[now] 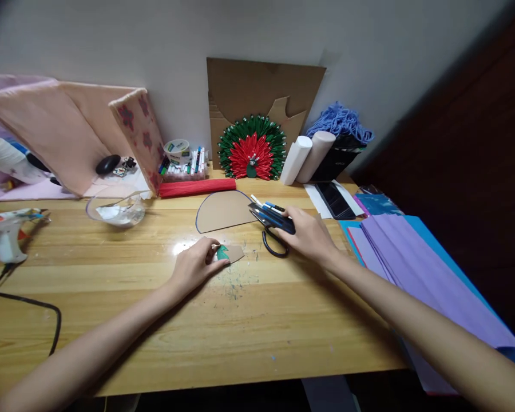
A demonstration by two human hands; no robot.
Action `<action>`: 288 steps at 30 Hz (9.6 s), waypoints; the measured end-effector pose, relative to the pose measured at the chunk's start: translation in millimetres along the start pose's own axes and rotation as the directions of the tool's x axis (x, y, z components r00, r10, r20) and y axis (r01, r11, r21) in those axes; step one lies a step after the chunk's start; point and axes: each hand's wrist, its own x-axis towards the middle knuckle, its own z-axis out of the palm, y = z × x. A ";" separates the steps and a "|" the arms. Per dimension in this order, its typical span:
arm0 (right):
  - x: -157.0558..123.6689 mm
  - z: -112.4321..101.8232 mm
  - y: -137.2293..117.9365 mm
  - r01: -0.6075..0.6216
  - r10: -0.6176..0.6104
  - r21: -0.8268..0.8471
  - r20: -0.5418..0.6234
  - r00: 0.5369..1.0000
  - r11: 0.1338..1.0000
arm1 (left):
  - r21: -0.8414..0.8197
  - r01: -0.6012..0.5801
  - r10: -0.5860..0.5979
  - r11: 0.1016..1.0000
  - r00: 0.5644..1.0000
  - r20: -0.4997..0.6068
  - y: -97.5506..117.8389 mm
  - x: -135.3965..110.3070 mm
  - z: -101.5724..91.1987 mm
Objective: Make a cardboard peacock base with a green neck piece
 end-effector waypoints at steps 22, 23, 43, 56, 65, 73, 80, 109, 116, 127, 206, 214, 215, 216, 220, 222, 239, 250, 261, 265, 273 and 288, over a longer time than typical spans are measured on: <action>-5.6 64.7 -79.3 -0.439 0.149 0.862 0.414 0.898 0.254 | -0.846 0.254 -0.218 0.469 0.961 0.168 4.7 34.2 7.5; -6.2 65.1 -79.7 -0.440 0.170 0.868 0.410 0.896 0.230 | -0.851 0.256 -0.230 0.459 0.959 0.164 4.7 33.8 7.1; -10.9 65.1 -83.5 -0.420 0.139 0.878 0.398 0.907 0.229 | -0.859 0.252 -0.103 0.445 0.968 0.231 4.7 30.6 4.1; -15.9 64.9 -76.1 0.172 -0.091 0.658 -0.156 0.984 0.733 | -0.829 0.345 -0.119 0.441 0.938 0.327 7.9 30.8 -2.8; -12.1 65.7 -65.9 0.487 -0.425 0.348 -0.242 0.872 0.801 | -0.842 0.311 -0.113 0.442 0.950 0.292 9.5 28.7 2.3; -12.1 63.1 -63.9 0.503 -0.467 0.370 -0.188 0.864 0.781 | -0.834 0.291 0.035 0.469 0.937 0.347 3.8 27.5 2.2; -12.7 61.8 -65.7 0.463 -0.481 0.411 -0.066 0.874 0.785 | -0.790 0.248 0.140 0.560 0.912 0.386 -0.6 29.8 -1.2; -11.6 63.9 -62.0 0.390 -0.464 0.590 -0.031 0.885 0.706 | -0.737 0.181 0.163 0.652 0.915 0.369 -1.4 28.9 -2.5; -14.9 60.9 -64.0 0.520 -0.485 0.343 -0.189 0.854 0.782 | -0.809 0.219 0.155 0.546 0.922 0.355 -3.7 28.7 -3.2; -15.0 63.8 -65.4 0.543 -0.520 0.209 -0.158 0.839 0.813 | -0.555 -0.153 0.271 0.817 0.953 0.137 4.2 22.9 -2.6; -14.8 70.4 -83.3 -0.201 0.070 0.940 0.189 0.979 0.276 | -0.885 0.433 0.050 0.170 0.893 0.447 10.6 22.8 7.0; -13.8 72.3 -83.8 -0.196 0.056 0.950 0.188 0.981 0.242 | -0.879 0.466 0.113 0.103 0.872 0.476 12.6 20.2 8.3; -13.7 72.9 -83.6 -0.200 0.058 0.950 0.192 0.980 0.239 | -0.877 0.471 0.120 0.096 0.869 0.480 12.2 20.1 8.6; -13.5 73.5 -83.1 -0.203 0.062 0.950 0.194 0.979 0.236 | -0.873 0.480 0.120 0.084 0.865 0.487 11.4 20.4 8.9; -12.5 76.3 -77.8 -0.222 0.151 0.945 0.190 0.970 0.240 | -0.862 0.506 0.042 -0.030 0.862 0.504 2.5 24.2 9.1; -11.7 76.8 -74.3 -0.250 0.227 0.937 0.195 0.954 0.245 | -0.864 0.496 0.006 -0.089 0.868 0.497 -2.1 26.7 8.2; -11.2 62.0 -80.7 -0.304 0.184 0.898 0.257 0.949 0.318 | -0.870 0.334 -0.065 0.362 0.941 0.333 11.5 24.2 6.1; -14.2 60.8 -85.6 -0.298 0.169 0.894 0.253 0.952 0.335 | -0.883 0.339 -0.048 0.326 0.938 0.343 8.3 24.4 8.9; -19.8 54.4 -84.8 0.096 -0.081 0.675 -0.054 0.995 0.732 | -0.872 0.329 -0.055 0.362 0.942 0.332 12.3 24.5 5.3; -20.5 56.5 -84.5 0.108 -0.075 0.664 -0.079 0.994 0.740 | -0.870 0.332 -0.067 0.364 0.941 0.331 11.2 24.7 6.7; -21.7 61.2 -83.9 0.160 -0.093 0.542 -0.149 0.984 0.825 | -0.878 0.308 -0.044 0.367 0.948 0.314 10.0 24.9 9.8; -22.4 69.8 -81.9 0.304 -0.211 0.373 -0.269 0.940 0.877 | -0.874 0.299 -0.043 0.384 0.951 0.307 9.6 24.1 9.5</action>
